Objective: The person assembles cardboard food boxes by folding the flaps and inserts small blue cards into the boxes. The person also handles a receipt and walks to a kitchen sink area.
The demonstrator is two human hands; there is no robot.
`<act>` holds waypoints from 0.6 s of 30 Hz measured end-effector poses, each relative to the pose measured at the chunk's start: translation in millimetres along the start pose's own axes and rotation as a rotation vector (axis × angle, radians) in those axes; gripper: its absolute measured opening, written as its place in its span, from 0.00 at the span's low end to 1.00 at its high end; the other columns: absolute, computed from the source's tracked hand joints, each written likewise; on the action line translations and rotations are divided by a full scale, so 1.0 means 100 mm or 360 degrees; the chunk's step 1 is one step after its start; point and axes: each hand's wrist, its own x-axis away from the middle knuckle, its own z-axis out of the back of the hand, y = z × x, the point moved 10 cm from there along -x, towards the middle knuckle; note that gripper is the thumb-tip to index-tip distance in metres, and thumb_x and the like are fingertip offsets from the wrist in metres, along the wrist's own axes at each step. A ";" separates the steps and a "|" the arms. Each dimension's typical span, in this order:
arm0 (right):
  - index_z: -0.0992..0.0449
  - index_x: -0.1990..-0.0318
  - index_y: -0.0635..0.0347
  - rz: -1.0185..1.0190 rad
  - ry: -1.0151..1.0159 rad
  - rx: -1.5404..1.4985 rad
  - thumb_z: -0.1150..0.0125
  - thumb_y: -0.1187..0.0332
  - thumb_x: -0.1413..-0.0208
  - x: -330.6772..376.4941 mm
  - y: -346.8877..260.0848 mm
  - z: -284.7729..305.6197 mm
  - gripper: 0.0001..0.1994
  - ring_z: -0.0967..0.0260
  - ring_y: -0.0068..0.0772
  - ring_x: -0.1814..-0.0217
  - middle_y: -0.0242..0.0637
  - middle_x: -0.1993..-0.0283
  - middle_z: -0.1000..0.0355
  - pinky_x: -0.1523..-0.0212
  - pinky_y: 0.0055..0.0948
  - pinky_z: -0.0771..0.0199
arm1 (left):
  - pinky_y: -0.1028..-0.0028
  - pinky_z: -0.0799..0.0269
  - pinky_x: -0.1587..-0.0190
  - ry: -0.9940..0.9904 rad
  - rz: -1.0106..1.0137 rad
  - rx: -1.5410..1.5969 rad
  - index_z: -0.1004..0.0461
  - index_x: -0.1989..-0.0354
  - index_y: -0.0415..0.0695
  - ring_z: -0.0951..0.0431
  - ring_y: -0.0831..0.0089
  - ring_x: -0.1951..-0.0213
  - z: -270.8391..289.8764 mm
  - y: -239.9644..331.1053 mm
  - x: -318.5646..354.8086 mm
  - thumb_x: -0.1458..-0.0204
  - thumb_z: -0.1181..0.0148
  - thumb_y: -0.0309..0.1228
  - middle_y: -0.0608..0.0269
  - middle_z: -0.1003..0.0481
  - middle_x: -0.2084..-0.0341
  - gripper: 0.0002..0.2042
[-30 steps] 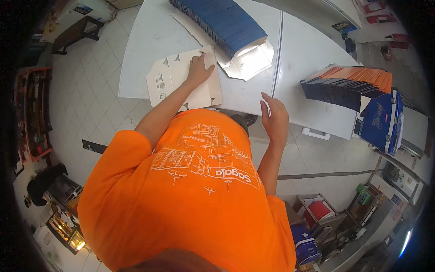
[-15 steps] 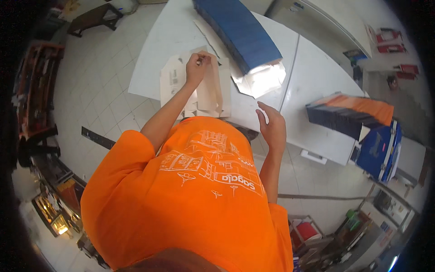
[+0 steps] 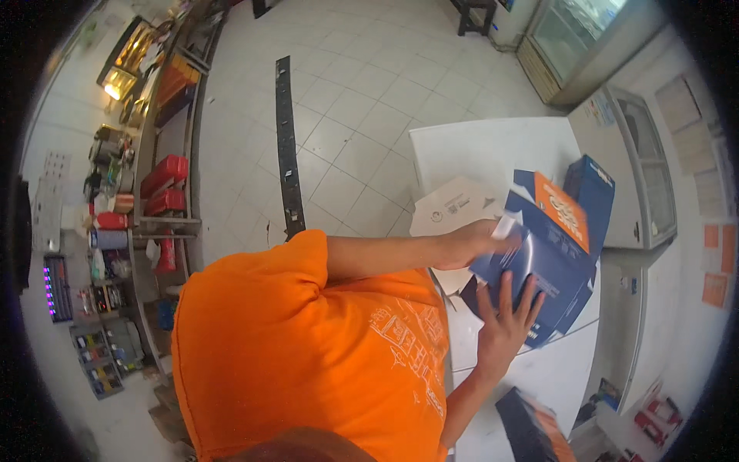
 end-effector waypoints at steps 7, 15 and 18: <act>0.30 0.46 0.66 -0.0932 0.1219 -0.0686 0.49 0.72 0.34 0.59 0.54 0.06 0.12 0.32 0.49 0.34 0.47 0.35 0.30 0.33 0.50 0.32 | 0.71 0.24 0.44 -0.0053 -0.0237 0.0415 0.28 0.46 0.42 0.21 0.76 0.51 -0.33 -0.26 0.07 0.37 0.41 0.26 0.65 0.22 0.53 0.12; 0.27 0.36 0.53 -0.0675 0.0203 -0.0356 0.41 0.79 0.41 0.61 0.32 -0.10 0.24 0.37 0.55 0.31 0.52 0.30 0.40 0.38 0.46 0.28 | 0.76 0.21 0.56 0.0166 0.0002 -0.0114 0.26 0.53 0.43 0.22 0.81 0.65 -0.32 -0.65 0.24 0.29 0.54 0.40 0.72 0.23 0.65 0.14; 0.20 0.45 0.60 -0.0742 0.0735 -0.0052 0.39 0.67 0.34 0.86 0.37 0.31 0.14 0.31 0.48 0.40 0.50 0.41 0.35 0.47 0.38 0.23 | 0.77 0.22 0.59 0.0092 -0.0127 -0.0061 0.26 0.50 0.44 0.23 0.82 0.64 -0.63 -1.02 0.38 0.30 0.53 0.40 0.70 0.24 0.63 0.14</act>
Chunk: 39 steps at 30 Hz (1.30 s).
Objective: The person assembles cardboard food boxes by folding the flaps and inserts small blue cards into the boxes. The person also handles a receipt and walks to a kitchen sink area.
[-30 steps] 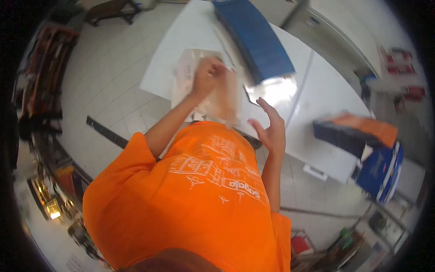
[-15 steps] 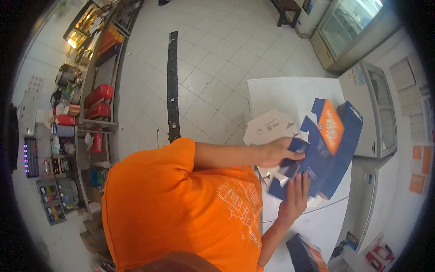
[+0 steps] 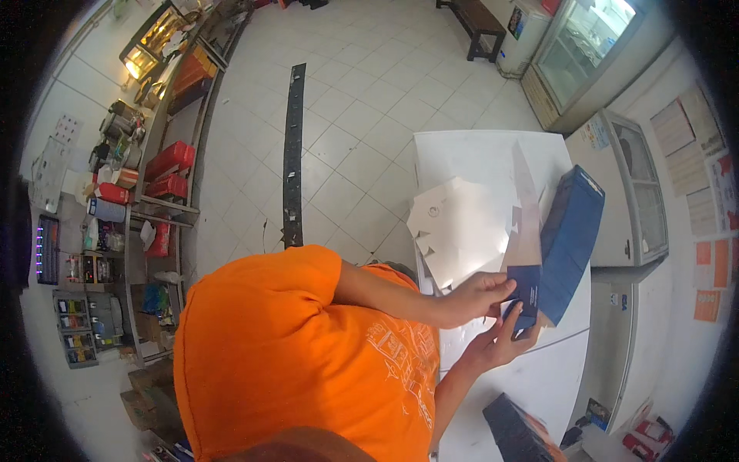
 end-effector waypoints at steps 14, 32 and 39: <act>0.35 0.53 0.62 -0.0602 0.0274 -0.0613 0.42 0.51 0.33 1.10 1.00 0.92 0.21 0.33 0.44 0.46 0.46 0.46 0.37 0.45 0.41 0.30 | 0.77 0.22 0.55 -0.0054 0.0226 -0.0247 0.25 0.52 0.42 0.21 0.80 0.58 -0.59 -1.34 0.64 0.31 0.49 0.41 0.66 0.21 0.61 0.15; 0.29 0.35 0.65 -0.0496 0.0131 -0.0608 0.53 0.54 0.28 1.26 1.07 1.29 0.25 0.34 0.53 0.42 0.53 0.42 0.39 0.46 0.45 0.32 | 0.81 0.25 0.60 0.0152 -0.0107 -0.0457 0.26 0.58 0.43 0.26 0.86 0.65 -0.73 -1.80 1.16 0.30 0.51 0.42 0.71 0.27 0.68 0.14; 0.41 0.28 0.63 -0.0424 -0.0002 -0.0499 0.44 0.70 0.37 1.44 1.00 1.35 0.30 0.40 0.48 0.36 0.49 0.41 0.40 0.37 0.41 0.40 | 0.84 0.29 0.69 -0.0105 -0.0190 -0.0686 0.26 0.49 0.41 0.28 0.89 0.68 -0.68 -1.65 0.96 0.32 0.48 0.34 0.73 0.24 0.67 0.11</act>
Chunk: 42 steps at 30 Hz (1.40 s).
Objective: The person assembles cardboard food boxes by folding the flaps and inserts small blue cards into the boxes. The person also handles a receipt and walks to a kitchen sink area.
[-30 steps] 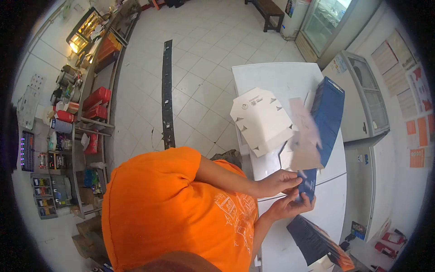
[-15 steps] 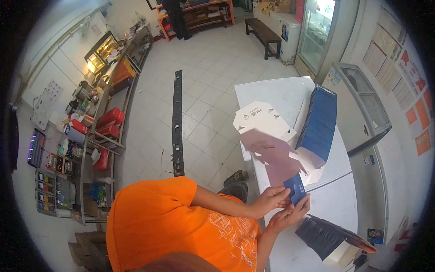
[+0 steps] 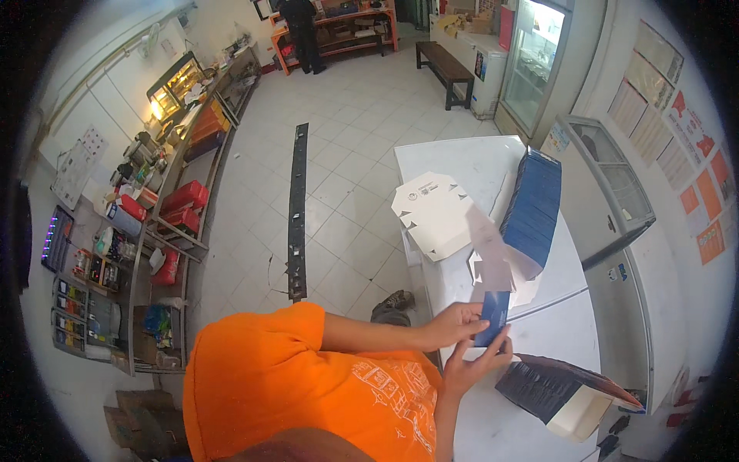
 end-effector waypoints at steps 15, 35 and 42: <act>0.25 0.50 0.62 0.0089 -0.1583 -0.0379 0.35 0.76 0.48 0.11 -0.18 -0.21 0.16 0.33 0.56 0.37 0.53 0.37 0.35 0.39 0.42 0.33 | 0.81 0.33 0.73 -0.1036 0.1071 -0.0437 0.31 0.45 0.36 0.28 0.85 0.73 0.04 -0.31 0.88 0.38 0.39 0.30 0.70 0.24 0.71 0.16; 0.26 0.61 0.65 0.0067 -0.1289 -0.0341 0.38 0.78 0.46 0.40 -0.30 -0.19 0.06 0.32 0.57 0.37 0.52 0.37 0.32 0.38 0.42 0.33 | 0.76 0.25 0.60 -0.1013 0.0407 -0.0970 0.43 0.32 0.35 0.21 0.73 0.65 0.08 -0.09 0.95 0.39 0.37 0.34 0.56 0.21 0.67 0.31; 0.25 0.62 0.66 0.0085 -0.1188 -0.0393 0.37 0.80 0.48 0.39 -0.40 -0.15 0.07 0.29 0.55 0.41 0.52 0.43 0.29 0.42 0.40 0.30 | 0.72 0.24 0.58 -0.1074 0.0491 -0.1118 0.41 0.32 0.37 0.20 0.73 0.60 0.10 -0.28 1.00 0.42 0.35 0.35 0.54 0.20 0.62 0.32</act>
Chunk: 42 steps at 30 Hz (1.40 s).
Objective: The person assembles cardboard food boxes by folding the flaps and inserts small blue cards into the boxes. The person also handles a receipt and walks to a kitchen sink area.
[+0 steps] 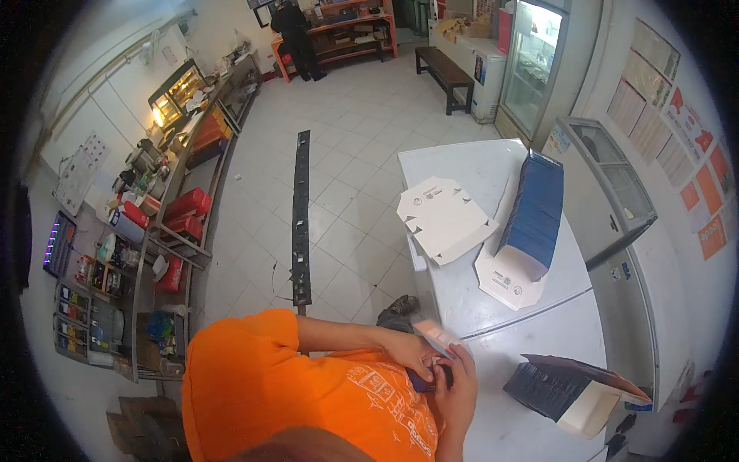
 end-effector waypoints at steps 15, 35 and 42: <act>0.31 0.44 0.62 -0.0129 -0.0116 0.0781 0.27 0.56 0.54 0.02 -0.19 0.04 0.32 0.52 0.67 0.27 0.63 0.27 0.51 0.30 0.57 0.47 | 0.76 0.26 0.50 0.0518 -0.0098 0.0939 0.59 0.22 0.47 0.23 0.76 0.50 0.08 0.39 -0.06 0.39 0.44 0.20 0.52 0.22 0.50 0.40; 0.32 0.36 0.63 -0.0488 0.0832 -0.0686 0.44 0.60 0.34 0.69 1.22 0.49 0.23 0.38 0.44 0.31 0.48 0.33 0.36 0.32 0.47 0.41 | 0.61 0.27 0.58 0.0671 -0.0765 -0.1037 0.21 0.61 0.45 0.21 0.55 0.62 0.73 0.92 0.30 0.47 0.38 0.31 0.59 0.20 0.68 0.07; 0.29 0.63 0.63 -0.0502 0.0906 -0.0857 0.37 0.64 0.39 0.58 0.75 0.31 0.12 0.35 0.35 0.55 0.37 0.67 0.32 0.42 0.38 0.38 | 0.58 0.28 0.60 0.0265 -0.0038 -0.0781 0.25 0.59 0.41 0.21 0.51 0.63 0.50 0.45 0.18 0.42 0.40 0.34 0.51 0.21 0.68 0.09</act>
